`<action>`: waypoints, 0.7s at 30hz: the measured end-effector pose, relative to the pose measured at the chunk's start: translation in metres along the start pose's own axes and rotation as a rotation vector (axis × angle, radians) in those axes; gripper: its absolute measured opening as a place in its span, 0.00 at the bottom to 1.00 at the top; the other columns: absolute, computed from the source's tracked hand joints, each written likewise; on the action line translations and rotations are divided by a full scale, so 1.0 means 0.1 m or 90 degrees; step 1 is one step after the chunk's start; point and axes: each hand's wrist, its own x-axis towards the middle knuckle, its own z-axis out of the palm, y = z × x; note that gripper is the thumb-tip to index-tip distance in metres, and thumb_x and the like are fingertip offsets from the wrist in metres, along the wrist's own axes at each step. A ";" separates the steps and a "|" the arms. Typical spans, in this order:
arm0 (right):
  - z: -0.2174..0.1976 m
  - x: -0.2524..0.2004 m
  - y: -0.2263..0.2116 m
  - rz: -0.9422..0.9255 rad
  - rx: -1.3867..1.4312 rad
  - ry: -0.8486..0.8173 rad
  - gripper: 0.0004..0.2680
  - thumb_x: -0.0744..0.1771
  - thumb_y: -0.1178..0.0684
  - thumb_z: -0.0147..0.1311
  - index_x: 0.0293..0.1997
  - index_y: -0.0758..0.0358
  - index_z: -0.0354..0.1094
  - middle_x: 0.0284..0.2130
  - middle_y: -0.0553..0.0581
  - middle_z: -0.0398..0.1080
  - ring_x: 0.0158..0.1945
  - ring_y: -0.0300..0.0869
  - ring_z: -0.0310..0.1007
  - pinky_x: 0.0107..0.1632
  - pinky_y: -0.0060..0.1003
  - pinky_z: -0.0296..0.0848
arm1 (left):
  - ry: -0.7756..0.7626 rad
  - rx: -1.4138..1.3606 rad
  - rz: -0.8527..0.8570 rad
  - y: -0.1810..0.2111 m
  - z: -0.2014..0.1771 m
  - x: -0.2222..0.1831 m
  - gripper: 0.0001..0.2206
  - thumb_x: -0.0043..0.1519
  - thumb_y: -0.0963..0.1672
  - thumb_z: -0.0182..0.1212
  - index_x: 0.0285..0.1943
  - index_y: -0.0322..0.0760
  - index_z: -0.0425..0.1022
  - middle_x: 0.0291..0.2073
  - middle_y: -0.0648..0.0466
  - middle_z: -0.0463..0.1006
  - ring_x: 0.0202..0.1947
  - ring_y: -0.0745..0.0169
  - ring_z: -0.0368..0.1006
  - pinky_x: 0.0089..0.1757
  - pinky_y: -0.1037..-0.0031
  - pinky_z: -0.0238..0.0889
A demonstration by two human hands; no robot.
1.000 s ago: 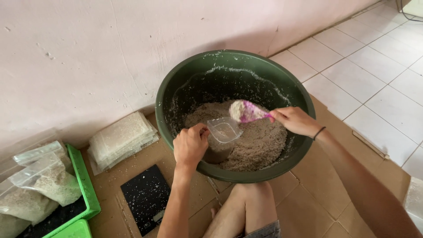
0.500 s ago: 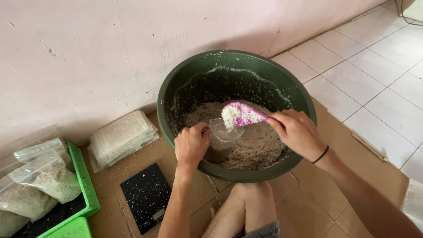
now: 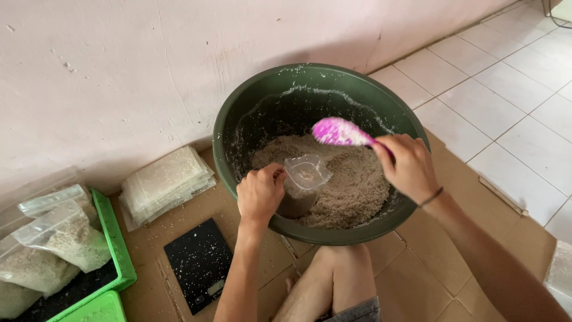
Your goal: A person manually fills small plastic bags with a granular substance from a large tub, weighs each bag on a digital scale for accuracy, and then places the finished bags into a tray.
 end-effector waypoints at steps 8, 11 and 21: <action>1.48 -0.24 0.94 0.135 -0.235 -0.382 0.12 0.64 0.50 0.46 0.21 0.54 0.75 0.16 0.56 0.73 0.26 0.48 0.75 0.32 0.40 0.68 | -0.004 -0.005 -0.011 0.01 0.01 0.00 0.08 0.64 0.48 0.58 0.46 0.45 0.79 0.33 0.51 0.82 0.34 0.42 0.79 0.37 0.50 0.75; 1.78 -0.17 1.05 0.160 -0.138 -0.478 0.13 0.64 0.51 0.44 0.16 0.56 0.71 0.12 0.56 0.67 0.19 0.46 0.67 0.26 0.38 0.64 | -0.003 -0.008 -0.009 -0.01 0.01 0.03 0.09 0.64 0.48 0.58 0.46 0.45 0.79 0.33 0.51 0.82 0.34 0.43 0.79 0.36 0.50 0.75; 0.03 0.26 -0.16 0.298 0.083 -0.582 0.19 0.68 0.44 0.39 0.30 0.64 0.79 0.33 0.71 0.77 0.42 0.63 0.75 0.47 0.49 0.72 | 0.002 -0.019 -0.006 0.01 -0.01 0.00 0.09 0.64 0.47 0.58 0.46 0.43 0.79 0.33 0.50 0.82 0.33 0.42 0.79 0.36 0.50 0.75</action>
